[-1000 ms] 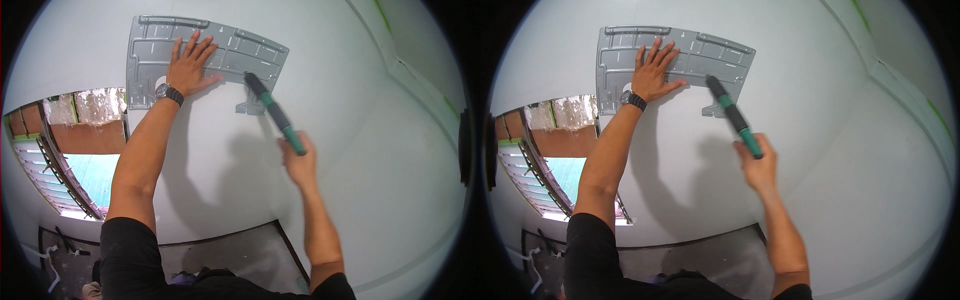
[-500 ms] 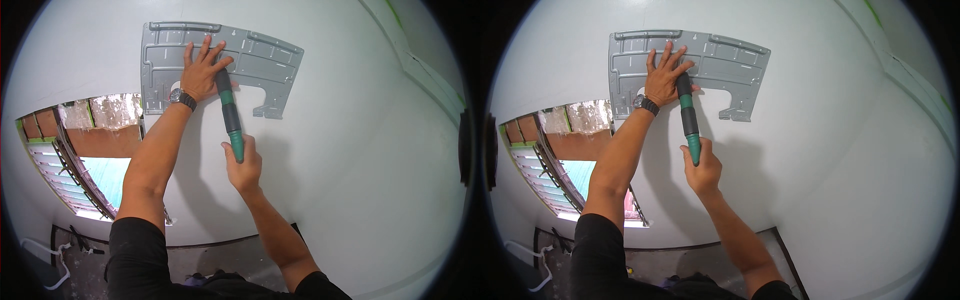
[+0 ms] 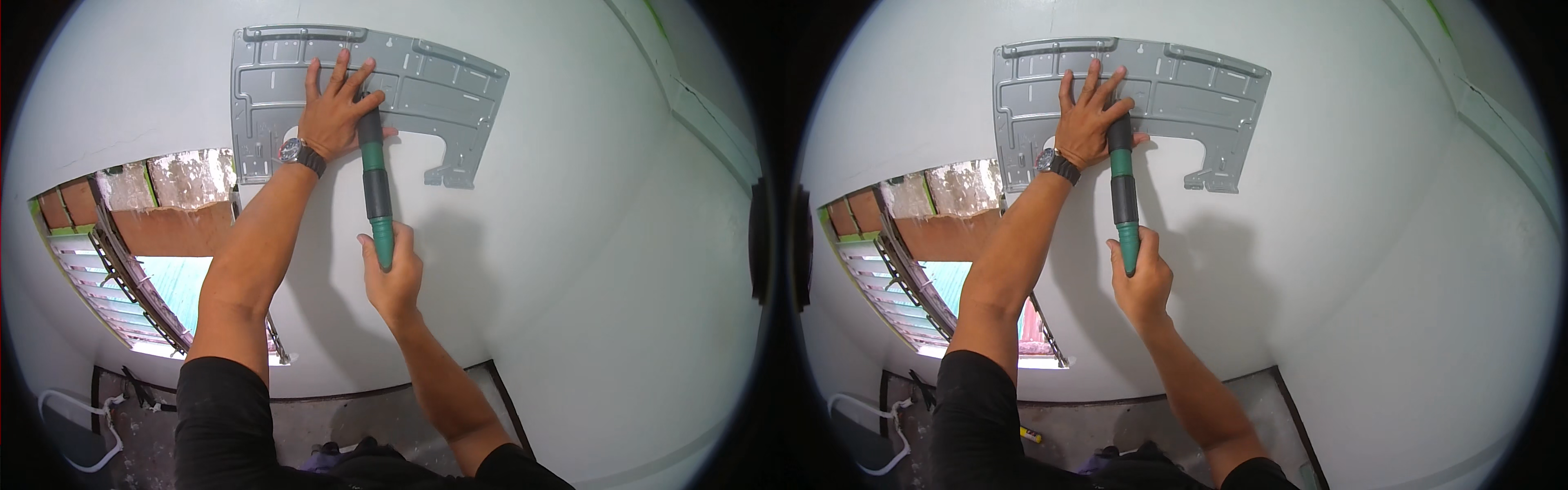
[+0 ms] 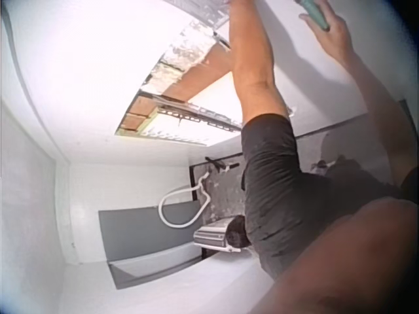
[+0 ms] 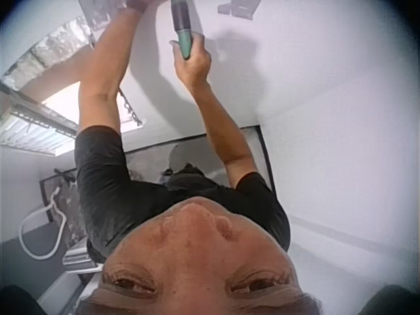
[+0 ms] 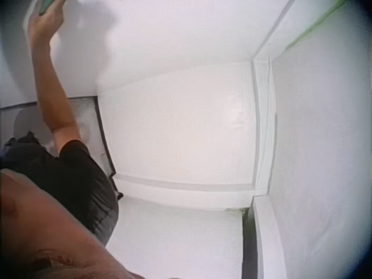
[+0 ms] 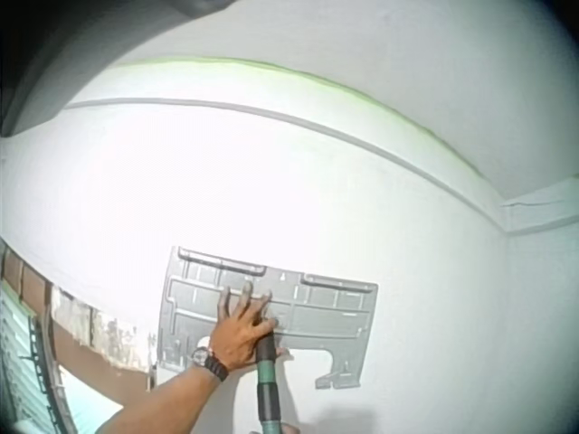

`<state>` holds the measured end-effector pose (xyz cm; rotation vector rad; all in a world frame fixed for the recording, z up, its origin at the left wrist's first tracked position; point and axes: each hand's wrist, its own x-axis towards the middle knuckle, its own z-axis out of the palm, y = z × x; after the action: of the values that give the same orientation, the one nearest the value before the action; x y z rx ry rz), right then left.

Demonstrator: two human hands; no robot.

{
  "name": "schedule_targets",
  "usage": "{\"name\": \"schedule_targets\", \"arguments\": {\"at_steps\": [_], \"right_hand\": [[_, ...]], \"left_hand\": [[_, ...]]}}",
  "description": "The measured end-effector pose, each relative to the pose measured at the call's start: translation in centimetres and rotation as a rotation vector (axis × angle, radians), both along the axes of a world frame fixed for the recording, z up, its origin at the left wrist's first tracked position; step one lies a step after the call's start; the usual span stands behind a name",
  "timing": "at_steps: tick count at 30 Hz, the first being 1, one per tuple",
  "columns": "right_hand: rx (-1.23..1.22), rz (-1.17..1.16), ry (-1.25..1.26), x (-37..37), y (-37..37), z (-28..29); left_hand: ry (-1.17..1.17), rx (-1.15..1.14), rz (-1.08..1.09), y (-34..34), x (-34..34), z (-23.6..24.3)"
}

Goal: The person measures the distance from the ceiling using a tape measure, marks the wall with a pencil through the holes in a metal bracket, and uses a power drill to secure the bracket to the wall.

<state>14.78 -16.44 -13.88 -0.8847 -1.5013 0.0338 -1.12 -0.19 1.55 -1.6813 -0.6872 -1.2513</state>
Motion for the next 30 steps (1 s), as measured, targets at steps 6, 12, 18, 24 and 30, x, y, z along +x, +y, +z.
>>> {"name": "schedule_targets", "arguments": {"at_steps": [6, 12, 18, 24, 30], "right_hand": [[0.043, -0.040, -0.043, -0.3, -0.7, -1.2], [-0.094, -0.021, -0.039, 0.4, -2.2, -1.4], [-0.198, 0.103, 0.073, 0.7, -2.5, -1.0], [-0.098, 0.016, 0.102, 4.8, -3.8, 1.5], [-0.282, 0.061, 0.168, 16.0, -6.9, 8.0]], "left_hand": [[-0.002, -0.005, 0.068, 1.0, 0.1, 0.2], [-0.003, -0.018, 0.099, 0.6, -0.2, -0.2], [0.008, -0.029, 0.079, 0.5, 0.0, -0.1], [-0.054, -0.033, 0.139, 1.2, 0.1, 0.2], [-0.099, -0.026, 0.157, 0.9, 0.1, -0.5]]}}
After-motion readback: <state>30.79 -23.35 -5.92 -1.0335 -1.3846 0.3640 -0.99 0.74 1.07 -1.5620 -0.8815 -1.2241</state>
